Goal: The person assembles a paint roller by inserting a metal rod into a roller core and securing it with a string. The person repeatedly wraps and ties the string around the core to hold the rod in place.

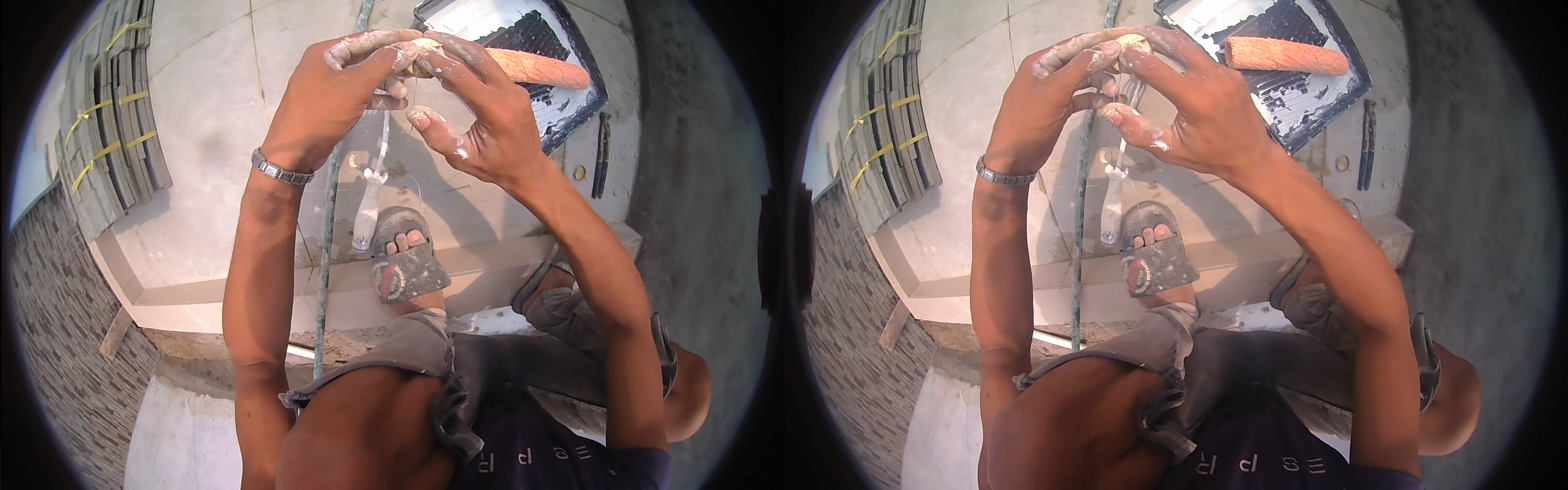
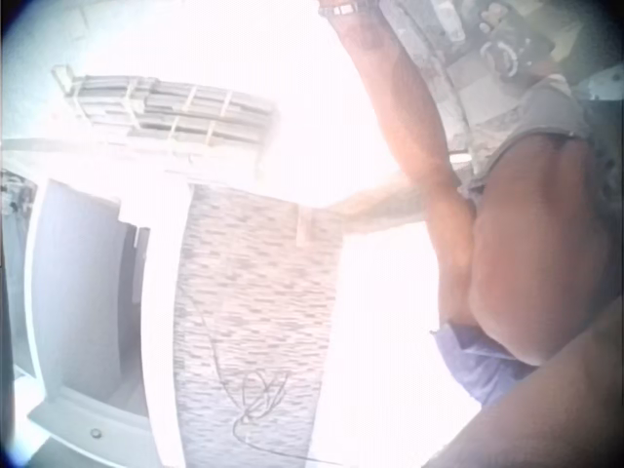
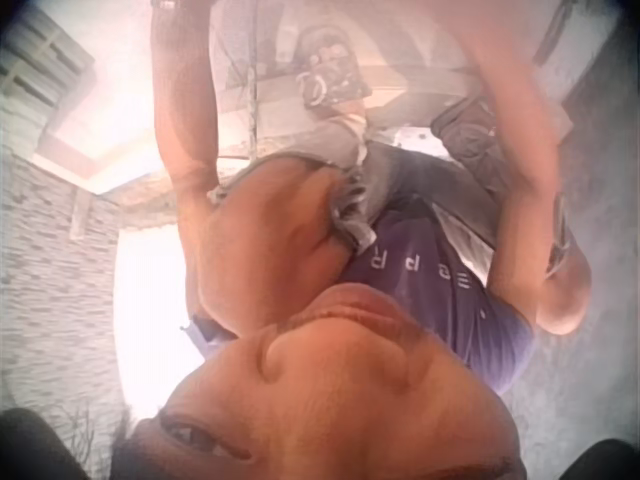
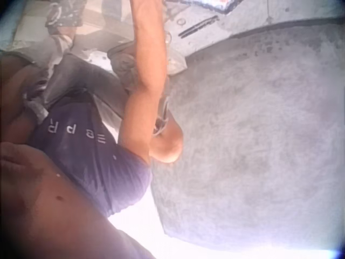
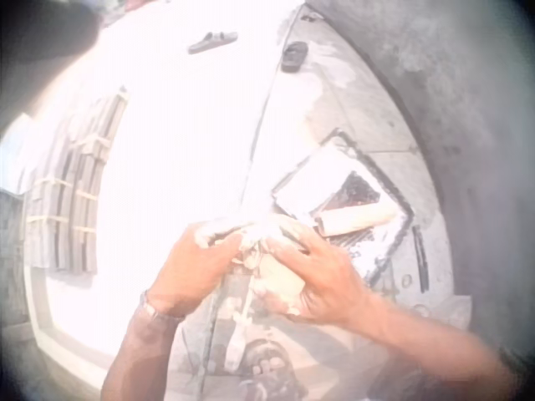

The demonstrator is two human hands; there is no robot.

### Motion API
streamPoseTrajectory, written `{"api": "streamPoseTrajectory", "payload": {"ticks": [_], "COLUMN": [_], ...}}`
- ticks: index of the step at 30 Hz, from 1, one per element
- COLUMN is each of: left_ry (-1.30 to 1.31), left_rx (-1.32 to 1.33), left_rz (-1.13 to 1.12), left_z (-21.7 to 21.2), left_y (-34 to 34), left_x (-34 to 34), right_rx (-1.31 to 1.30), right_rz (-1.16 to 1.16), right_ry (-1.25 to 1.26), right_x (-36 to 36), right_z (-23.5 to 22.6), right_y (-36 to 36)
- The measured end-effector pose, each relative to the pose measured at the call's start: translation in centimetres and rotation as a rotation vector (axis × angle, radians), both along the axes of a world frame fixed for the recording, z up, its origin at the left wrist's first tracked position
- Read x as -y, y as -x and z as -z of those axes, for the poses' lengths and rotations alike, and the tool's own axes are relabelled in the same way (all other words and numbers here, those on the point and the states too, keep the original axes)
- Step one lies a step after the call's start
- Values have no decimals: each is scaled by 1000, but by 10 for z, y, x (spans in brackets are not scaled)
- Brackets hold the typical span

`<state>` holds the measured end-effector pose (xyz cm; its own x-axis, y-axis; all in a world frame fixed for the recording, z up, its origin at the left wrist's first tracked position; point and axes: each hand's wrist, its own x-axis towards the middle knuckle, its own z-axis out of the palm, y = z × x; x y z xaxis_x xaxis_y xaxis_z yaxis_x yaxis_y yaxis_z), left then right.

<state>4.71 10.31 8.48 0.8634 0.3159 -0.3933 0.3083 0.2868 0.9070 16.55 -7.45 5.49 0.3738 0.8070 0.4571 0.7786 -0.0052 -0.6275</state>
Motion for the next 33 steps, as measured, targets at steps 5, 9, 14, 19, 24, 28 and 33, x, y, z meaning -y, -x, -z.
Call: {"api": "streamPoseTrajectory", "payload": {"ticks": [5,9,14,19,24,28,33], "left_ry": [-91,-216,-291,-334,-320,-346,-316], "left_rx": [-24,-8,26,114,68,-26,-38], "left_rz": [67,170,271,333,319,291,494], "left_z": [1,13,12,19,13,-15,-22], "left_y": [-7,-11,-13,-15,-17,-21,-27], "left_x": [-24,-48,-60,-68,-65,-59,-73], "right_rx": [-136,-230,-391,-449,-325,-198,-212], "right_rz": [169,219,213,166,160,86,91], "right_ry": [60,262,368,350,284,301,379], "right_x": [-23,-28,-25,-29,-33,-32,-39], "right_z": [-20,-44,-64,-64,-61,-59,-73], "right_y": [25,31,11,2,6,6,4]}}
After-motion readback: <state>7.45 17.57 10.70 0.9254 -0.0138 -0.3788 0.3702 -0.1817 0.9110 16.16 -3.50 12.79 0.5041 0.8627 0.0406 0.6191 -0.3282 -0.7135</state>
